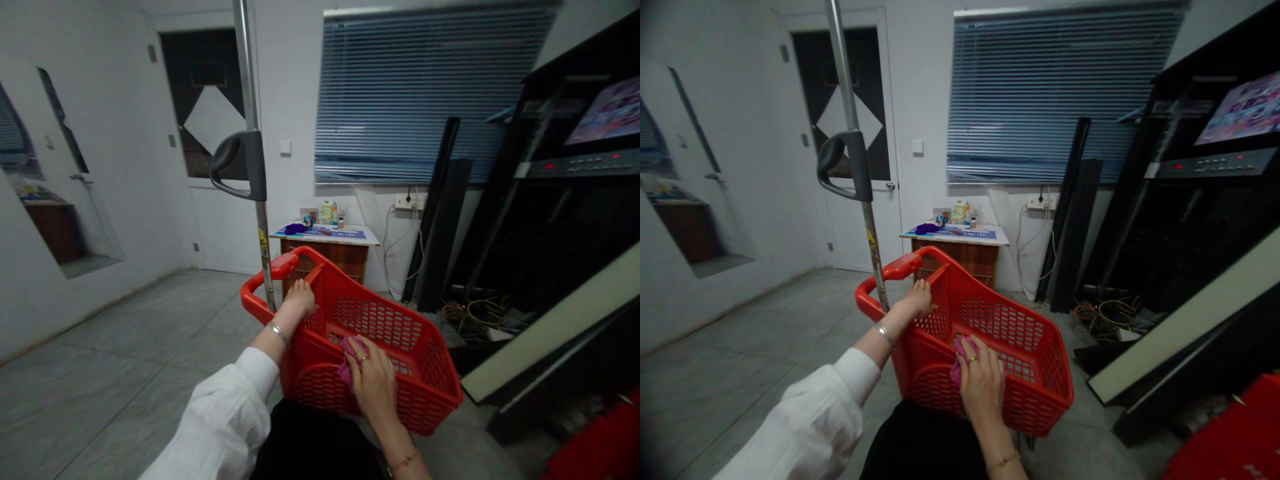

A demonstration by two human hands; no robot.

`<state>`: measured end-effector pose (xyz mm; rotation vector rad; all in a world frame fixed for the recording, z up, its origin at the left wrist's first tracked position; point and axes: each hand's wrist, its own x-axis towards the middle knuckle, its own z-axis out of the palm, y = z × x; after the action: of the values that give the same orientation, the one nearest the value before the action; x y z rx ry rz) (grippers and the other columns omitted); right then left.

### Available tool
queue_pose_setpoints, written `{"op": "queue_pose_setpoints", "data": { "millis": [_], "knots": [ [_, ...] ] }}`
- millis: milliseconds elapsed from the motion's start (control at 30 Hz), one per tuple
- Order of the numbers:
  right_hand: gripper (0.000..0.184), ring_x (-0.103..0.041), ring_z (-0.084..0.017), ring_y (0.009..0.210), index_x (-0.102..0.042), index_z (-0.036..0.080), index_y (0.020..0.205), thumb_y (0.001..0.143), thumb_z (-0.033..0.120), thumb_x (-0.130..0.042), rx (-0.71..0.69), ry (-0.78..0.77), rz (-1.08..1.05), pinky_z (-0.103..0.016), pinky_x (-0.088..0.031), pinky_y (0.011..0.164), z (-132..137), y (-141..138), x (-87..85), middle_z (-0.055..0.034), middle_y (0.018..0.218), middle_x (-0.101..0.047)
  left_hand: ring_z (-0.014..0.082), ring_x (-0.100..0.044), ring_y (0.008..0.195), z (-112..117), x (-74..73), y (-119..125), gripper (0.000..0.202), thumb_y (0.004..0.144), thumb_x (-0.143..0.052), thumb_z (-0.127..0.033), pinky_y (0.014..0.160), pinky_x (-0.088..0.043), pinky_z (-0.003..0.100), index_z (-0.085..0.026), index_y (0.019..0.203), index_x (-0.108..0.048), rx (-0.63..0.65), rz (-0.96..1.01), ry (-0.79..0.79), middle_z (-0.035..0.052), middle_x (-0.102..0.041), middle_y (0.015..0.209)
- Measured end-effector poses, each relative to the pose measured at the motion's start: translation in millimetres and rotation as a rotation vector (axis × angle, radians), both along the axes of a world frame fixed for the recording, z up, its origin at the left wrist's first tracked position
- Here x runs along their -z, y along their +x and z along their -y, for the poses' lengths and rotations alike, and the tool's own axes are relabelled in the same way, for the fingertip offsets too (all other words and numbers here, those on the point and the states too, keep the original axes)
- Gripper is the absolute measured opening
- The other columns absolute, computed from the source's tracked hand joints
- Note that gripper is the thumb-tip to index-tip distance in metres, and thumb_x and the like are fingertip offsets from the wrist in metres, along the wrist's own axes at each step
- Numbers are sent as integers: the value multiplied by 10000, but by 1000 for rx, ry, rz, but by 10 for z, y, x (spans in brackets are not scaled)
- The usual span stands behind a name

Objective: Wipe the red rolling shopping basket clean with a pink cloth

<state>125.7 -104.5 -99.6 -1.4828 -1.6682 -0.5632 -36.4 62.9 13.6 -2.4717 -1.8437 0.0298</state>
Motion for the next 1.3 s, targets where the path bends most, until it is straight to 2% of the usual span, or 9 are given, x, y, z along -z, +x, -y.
{"op": "queue_pose_setpoints", "data": {
  "millis": [200, 367, 467, 600, 767, 933, 1067, 1167, 1300],
  "knots": [
    [285, -609, -196, 948, -648, 260, 1197, 953, 267, -501, -135, -143, 3, -333, -513, 836, -130, -179, -212, -66, 1164, -661, 351, -240, 1469, -103, 113, -99, 855, 845, -605, -384, 1150, -300, 436, -22, 1511, -210, 7, -17, 6, 292, -194, 1578],
    [345, -605, -197, 1029, -587, 265, 1284, 959, 240, -475, -124, -130, 14, -346, -506, 881, 205, 325, 27, -60, 1236, -636, 345, -373, 1411, -173, 41, -125, 785, 835, -599, -400, 1108, -373, 410, -23, 1468, -329, 33, -24, -19, 290, -337, 1523],
    [354, -596, -202, 1061, -577, 273, 1296, 956, 241, -486, -84, -132, 18, -360, -495, 908, 334, 538, 90, -55, 1248, -631, 336, -341, 1430, -172, 50, -104, 791, 834, -590, -412, 1121, -363, 412, -55, 1484, -314, 48, -13, -20, 260, -303, 1549],
    [325, -593, -206, 1029, -616, 244, 1245, 949, 211, -486, -106, -189, 32, -367, -501, 913, 127, 233, -104, -76, 1207, -646, 324, -240, 1470, -139, 108, -46, 814, 837, -572, -369, 1163, -304, 412, -46, 1507, -241, 57, -11, -19, 239, -212, 1588],
    [353, -593, -205, 1028, -601, 226, 1273, 925, 230, -540, -235, -258, 65, -343, -536, 896, -210, -260, -324, -89, 1246, -627, 316, -246, 1469, -150, 145, -53, 786, 831, -542, -285, 1176, -284, 409, -25, 1505, -231, 97, -14, 22, 247, -232, 1579],
    [387, -614, -189, 1052, -570, 238, 1316, 940, 198, -484, -363, -280, 69, -315, -546, 923, -5, 248, -292, -75, 1237, -636, 290, -268, 1464, -134, 143, -102, 747, 826, -495, -245, 1181, -287, 385, -4, 1495, -265, 135, 5, 48, 238, -262, 1570],
    [371, -645, -140, 1050, -587, 318, 1300, 964, 220, -464, -541, -465, 43, -243, -545, 905, -11, 740, -467, -20, 1221, -648, 275, -250, 1470, -112, 136, -122, 758, 826, -492, -282, 1187, -277, 365, -22, 1502, -269, 123, 14, 36, 200, -256, 1584],
    [319, -664, -134, 1032, -643, 307, 1233, 982, 256, -452, -595, -536, -33, -234, -546, 898, -259, 836, -554, -20, 1176, -667, 268, -249, 1472, -142, 149, -168, 768, 813, -499, -281, 1183, -281, 357, -21, 1500, -275, 132, 17, 30, 196, -260, 1584],
    [330, -639, -160, 1111, -632, 241, 1257, 981, 270, -454, -549, -381, -125, -272, -541, 950, -542, 722, -372, -70, 1225, -649, 324, -322, 1441, -300, 133, -23, 795, 795, -554, -329, 1148, -332, 431, -24, 1486, -306, 103, -26, -51, 246, -296, 1554]
  ]
}}
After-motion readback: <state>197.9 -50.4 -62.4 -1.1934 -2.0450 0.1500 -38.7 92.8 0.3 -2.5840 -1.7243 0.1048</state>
